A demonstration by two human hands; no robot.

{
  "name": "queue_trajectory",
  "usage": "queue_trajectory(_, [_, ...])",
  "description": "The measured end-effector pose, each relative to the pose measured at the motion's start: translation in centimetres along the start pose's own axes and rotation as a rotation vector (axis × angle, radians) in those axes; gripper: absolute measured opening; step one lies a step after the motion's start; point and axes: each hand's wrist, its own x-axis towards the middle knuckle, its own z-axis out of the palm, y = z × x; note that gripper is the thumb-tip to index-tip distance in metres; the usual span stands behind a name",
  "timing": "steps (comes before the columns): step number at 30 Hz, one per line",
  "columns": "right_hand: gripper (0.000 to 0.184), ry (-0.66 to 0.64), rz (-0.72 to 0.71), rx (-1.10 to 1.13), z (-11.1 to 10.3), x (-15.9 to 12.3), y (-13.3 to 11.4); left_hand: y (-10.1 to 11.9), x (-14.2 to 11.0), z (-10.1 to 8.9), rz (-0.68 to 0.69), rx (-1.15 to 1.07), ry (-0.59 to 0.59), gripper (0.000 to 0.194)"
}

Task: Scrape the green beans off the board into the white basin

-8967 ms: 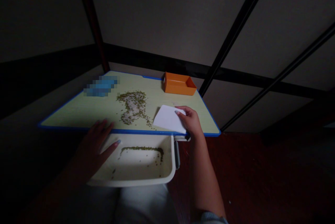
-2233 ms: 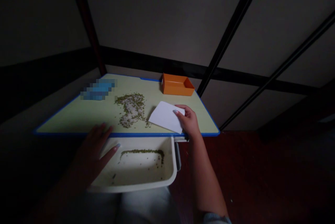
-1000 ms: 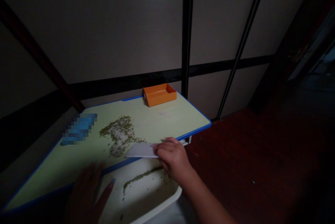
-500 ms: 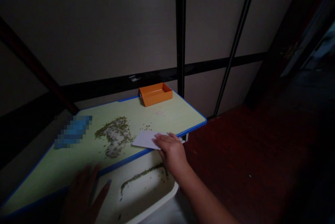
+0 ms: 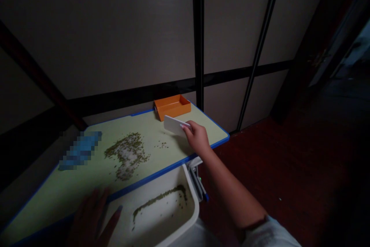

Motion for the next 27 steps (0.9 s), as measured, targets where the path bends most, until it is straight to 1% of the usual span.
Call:
queue_trajectory(2, [0.025,-0.095,-0.006,-0.061,1.1,0.9,-0.1,0.0,0.1,0.0,0.000,0.017,0.003,0.062])
queue_trajectory(4, [0.023,-0.184,-0.047,-0.168,2.3,1.6,-0.5,0.0,0.2,0.0,-0.003,0.046,-0.004,0.063])
queue_trajectory(7, [0.024,-0.293,-0.093,-0.315,3.9,2.4,-1.4,-0.2,0.1,0.1,0.003,0.082,-0.019,0.063])
queue_trajectory(9, [0.023,-0.343,-0.092,-0.386,4.7,2.9,-1.7,-0.4,0.0,0.3,0.015,0.085,-0.017,0.062])
queue_trajectory(11, [0.023,-0.365,-0.109,-0.392,5.3,3.1,-1.6,-0.8,0.0,0.4,0.019,0.070,-0.003,0.063])
queue_trajectory(14, [0.020,-0.382,-0.145,-0.303,5.5,2.9,-0.9,-1.1,-0.1,0.5,0.026,0.026,0.012,0.063])
queue_trajectory(17, [0.021,-0.339,-0.161,-0.158,5.3,2.6,0.0,-1.2,-0.1,0.3,0.032,-0.031,-0.026,0.060])
queue_trajectory(20, [0.025,-0.179,-0.122,-0.057,4.9,2.8,0.7,-1.0,-0.3,0.2,0.012,-0.034,-0.026,0.058])
queue_trajectory(21, [0.025,-0.114,-0.089,-0.063,4.8,3.0,0.9,-1.0,-0.4,0.2,-0.002,-0.025,-0.007,0.058])
queue_trajectory(23, [0.025,-0.019,-0.020,-0.121,4.7,3.3,1.1,-0.9,-0.5,0.2,0.001,-0.022,-0.013,0.058])
queue_trajectory(25, [0.026,-0.002,0.018,-0.183,4.7,3.5,1.2,-0.8,-0.4,0.2,0.038,-0.038,-0.051,0.055])
queue_trajectory(27, [0.026,-0.046,0.029,-0.223,4.7,3.5,1.2,-0.7,-0.3,0.1,0.026,-0.032,-0.012,0.057])
